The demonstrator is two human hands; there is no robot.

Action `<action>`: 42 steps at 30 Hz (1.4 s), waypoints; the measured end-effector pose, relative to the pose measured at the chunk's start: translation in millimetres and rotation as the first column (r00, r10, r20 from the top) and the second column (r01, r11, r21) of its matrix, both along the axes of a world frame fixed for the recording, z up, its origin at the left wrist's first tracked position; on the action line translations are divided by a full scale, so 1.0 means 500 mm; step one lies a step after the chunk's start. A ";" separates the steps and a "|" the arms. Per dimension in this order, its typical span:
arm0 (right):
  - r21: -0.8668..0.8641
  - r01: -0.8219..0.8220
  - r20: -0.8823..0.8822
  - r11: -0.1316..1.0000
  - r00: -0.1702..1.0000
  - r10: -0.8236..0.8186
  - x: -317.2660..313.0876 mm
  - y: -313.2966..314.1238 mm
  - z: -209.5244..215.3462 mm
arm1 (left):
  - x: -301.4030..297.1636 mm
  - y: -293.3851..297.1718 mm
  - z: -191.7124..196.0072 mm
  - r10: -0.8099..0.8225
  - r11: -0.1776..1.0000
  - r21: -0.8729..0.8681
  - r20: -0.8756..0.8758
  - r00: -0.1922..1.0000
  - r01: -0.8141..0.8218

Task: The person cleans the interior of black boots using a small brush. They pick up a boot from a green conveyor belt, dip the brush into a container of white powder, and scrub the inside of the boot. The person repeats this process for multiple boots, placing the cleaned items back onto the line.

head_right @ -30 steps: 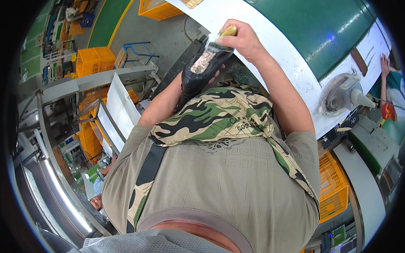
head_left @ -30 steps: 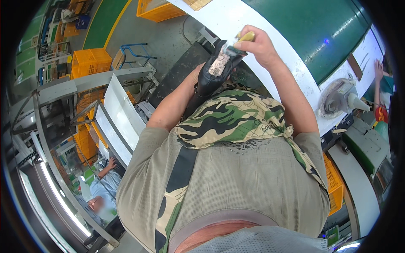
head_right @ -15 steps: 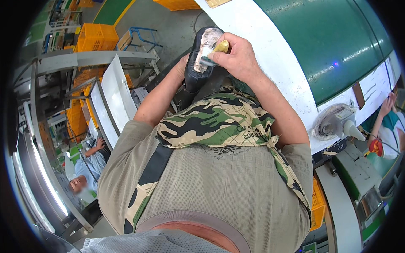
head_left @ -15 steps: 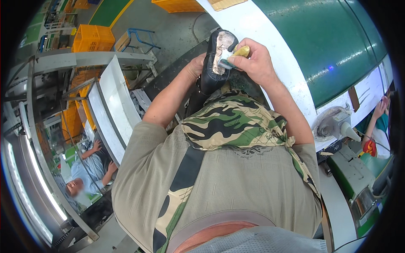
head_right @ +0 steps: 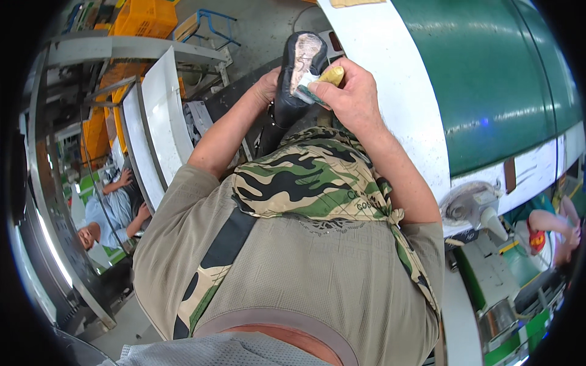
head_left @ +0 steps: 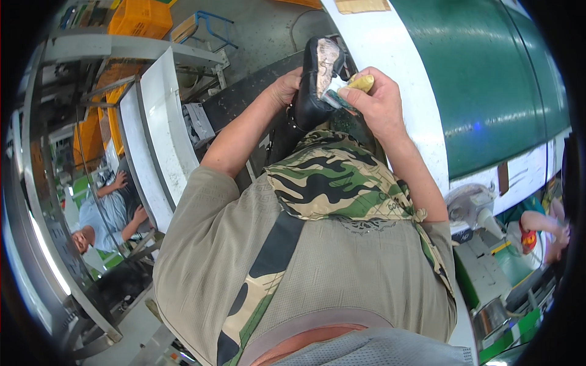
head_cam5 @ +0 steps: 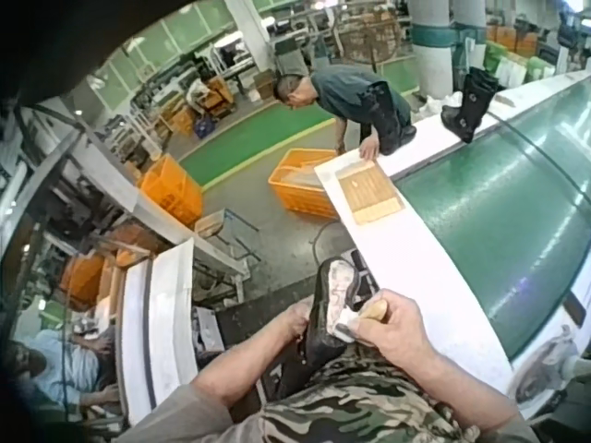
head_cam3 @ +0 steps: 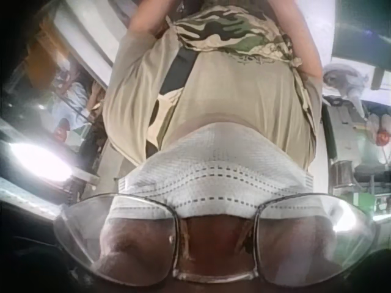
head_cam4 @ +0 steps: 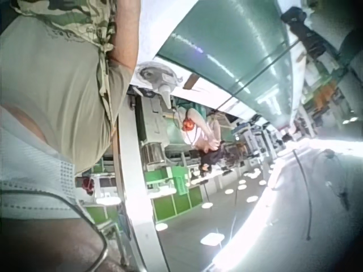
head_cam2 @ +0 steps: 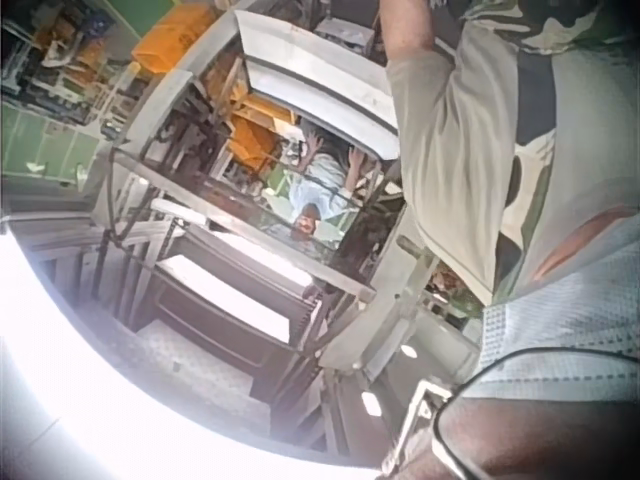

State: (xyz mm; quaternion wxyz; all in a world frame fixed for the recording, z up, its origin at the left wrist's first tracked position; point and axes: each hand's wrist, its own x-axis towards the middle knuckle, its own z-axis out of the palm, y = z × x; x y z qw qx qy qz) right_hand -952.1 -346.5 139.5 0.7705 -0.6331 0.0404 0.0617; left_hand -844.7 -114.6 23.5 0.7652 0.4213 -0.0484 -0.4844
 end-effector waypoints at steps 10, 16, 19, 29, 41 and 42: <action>0.280 0.057 0.062 0.958 0.995 -0.078 0.049 0.000 0.027 | 0.009 0.175 0.036 0.239 0.971 -0.053 0.134 0.962 -0.234; 0.289 0.004 0.071 0.957 0.997 -0.026 0.050 -0.018 -0.007 | -0.004 0.401 0.153 0.554 0.784 0.048 0.396 0.732 -0.619; 0.284 -0.031 0.083 0.958 0.997 0.008 0.048 -0.009 -0.006 | -0.024 0.518 0.207 0.702 0.620 -0.001 0.448 0.554 -0.785; 0.259 -0.036 0.049 0.965 0.999 0.024 0.057 -0.002 0.001 | -0.154 0.918 0.356 0.958 -0.142 -0.125 0.233 -0.169 -0.982; 0.268 -0.040 0.045 0.963 0.999 0.029 0.067 -0.021 -0.020 | -0.442 1.077 0.296 0.725 -0.495 -0.509 0.204 -0.658 -0.704; 0.249 -0.040 0.042 0.968 0.999 0.031 0.068 -0.028 -0.032 | -0.477 1.094 0.277 0.605 -0.586 -0.483 0.273 -0.748 -0.651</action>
